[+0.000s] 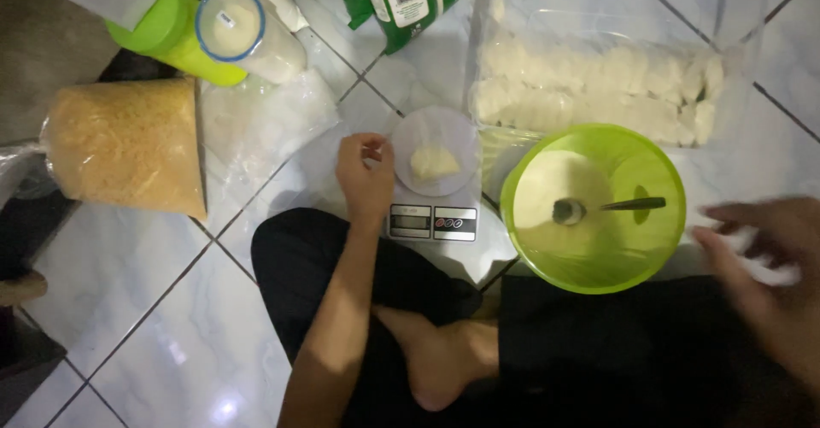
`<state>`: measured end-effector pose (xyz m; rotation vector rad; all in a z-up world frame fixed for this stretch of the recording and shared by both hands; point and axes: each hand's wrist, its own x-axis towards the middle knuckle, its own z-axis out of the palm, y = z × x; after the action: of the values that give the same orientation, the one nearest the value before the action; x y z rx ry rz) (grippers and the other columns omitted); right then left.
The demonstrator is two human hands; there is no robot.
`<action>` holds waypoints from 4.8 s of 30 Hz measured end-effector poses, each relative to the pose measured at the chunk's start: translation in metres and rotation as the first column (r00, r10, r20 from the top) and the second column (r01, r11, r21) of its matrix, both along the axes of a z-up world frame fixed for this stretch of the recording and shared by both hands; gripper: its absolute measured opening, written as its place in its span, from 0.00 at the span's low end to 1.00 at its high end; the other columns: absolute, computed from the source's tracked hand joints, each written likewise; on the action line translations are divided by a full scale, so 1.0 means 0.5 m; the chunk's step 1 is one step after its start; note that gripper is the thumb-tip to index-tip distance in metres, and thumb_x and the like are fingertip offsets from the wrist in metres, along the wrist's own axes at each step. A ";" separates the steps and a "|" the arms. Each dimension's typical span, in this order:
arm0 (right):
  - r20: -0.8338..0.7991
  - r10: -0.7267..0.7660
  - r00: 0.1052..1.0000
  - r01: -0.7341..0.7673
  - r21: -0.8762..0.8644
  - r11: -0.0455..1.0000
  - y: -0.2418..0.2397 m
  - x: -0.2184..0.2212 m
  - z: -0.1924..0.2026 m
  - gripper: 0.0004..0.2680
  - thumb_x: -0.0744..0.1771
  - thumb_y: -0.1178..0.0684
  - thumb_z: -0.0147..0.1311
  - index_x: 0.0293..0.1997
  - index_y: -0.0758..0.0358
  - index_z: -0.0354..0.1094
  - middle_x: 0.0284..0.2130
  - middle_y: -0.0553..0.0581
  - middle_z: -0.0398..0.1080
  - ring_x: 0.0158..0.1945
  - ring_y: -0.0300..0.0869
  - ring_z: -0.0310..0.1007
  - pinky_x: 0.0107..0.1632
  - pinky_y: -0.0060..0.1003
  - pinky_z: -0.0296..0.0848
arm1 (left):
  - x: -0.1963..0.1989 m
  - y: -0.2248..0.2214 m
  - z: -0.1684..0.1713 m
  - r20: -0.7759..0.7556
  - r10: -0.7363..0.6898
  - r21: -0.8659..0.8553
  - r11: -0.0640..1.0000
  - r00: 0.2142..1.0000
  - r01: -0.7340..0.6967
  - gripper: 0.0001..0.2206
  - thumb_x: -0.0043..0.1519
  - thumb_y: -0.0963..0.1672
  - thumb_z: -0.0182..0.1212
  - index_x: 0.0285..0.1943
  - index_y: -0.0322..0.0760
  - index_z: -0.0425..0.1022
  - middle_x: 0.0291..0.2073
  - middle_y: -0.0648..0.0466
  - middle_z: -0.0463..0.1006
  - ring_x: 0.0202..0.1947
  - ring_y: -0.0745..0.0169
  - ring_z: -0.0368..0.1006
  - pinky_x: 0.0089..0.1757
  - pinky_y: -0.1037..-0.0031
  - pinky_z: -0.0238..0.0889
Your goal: Mixing ingredients in a bowl and spooning the mixture into small plastic bags
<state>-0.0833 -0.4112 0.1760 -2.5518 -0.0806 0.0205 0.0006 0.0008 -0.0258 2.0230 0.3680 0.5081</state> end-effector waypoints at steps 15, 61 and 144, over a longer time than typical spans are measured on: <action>0.113 -0.173 0.978 0.207 -0.534 0.820 -0.218 -0.187 -0.299 0.10 0.75 0.45 0.63 0.57 0.58 0.83 0.48 0.57 0.82 0.53 0.47 0.82 0.64 0.38 0.77 | -0.001 -0.018 0.010 -0.098 -0.065 0.098 0.992 0.993 0.074 0.07 0.59 0.45 0.67 0.41 0.41 0.78 0.40 0.55 0.71 0.28 0.63 0.66 0.39 0.69 0.66; 0.334 0.456 0.825 -0.505 0.077 0.859 0.214 0.127 0.151 0.10 0.65 0.55 0.68 0.46 0.68 0.75 0.41 0.60 0.78 0.45 0.47 0.78 0.53 0.41 0.75 | -0.078 -0.210 0.397 0.189 -0.733 -0.026 0.662 0.654 0.749 0.07 0.73 0.45 0.50 0.51 0.39 0.69 0.41 0.53 0.77 0.37 0.61 0.75 0.40 0.72 0.68; 0.200 0.183 0.963 -0.260 0.489 0.833 0.121 0.077 0.113 0.16 0.65 0.65 0.56 0.59 0.82 0.64 0.50 0.74 0.70 0.53 0.53 0.73 0.64 0.43 0.73 | -0.092 -0.219 0.372 0.330 -0.607 -0.747 0.299 0.723 0.593 0.16 0.70 0.43 0.58 0.63 0.28 0.69 0.47 0.35 0.81 0.51 0.45 0.80 0.46 0.67 0.79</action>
<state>-0.0446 -0.3505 0.2327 -1.9914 -0.3889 -0.0873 -0.0454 -0.1087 0.1600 1.0596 -0.1850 -0.1891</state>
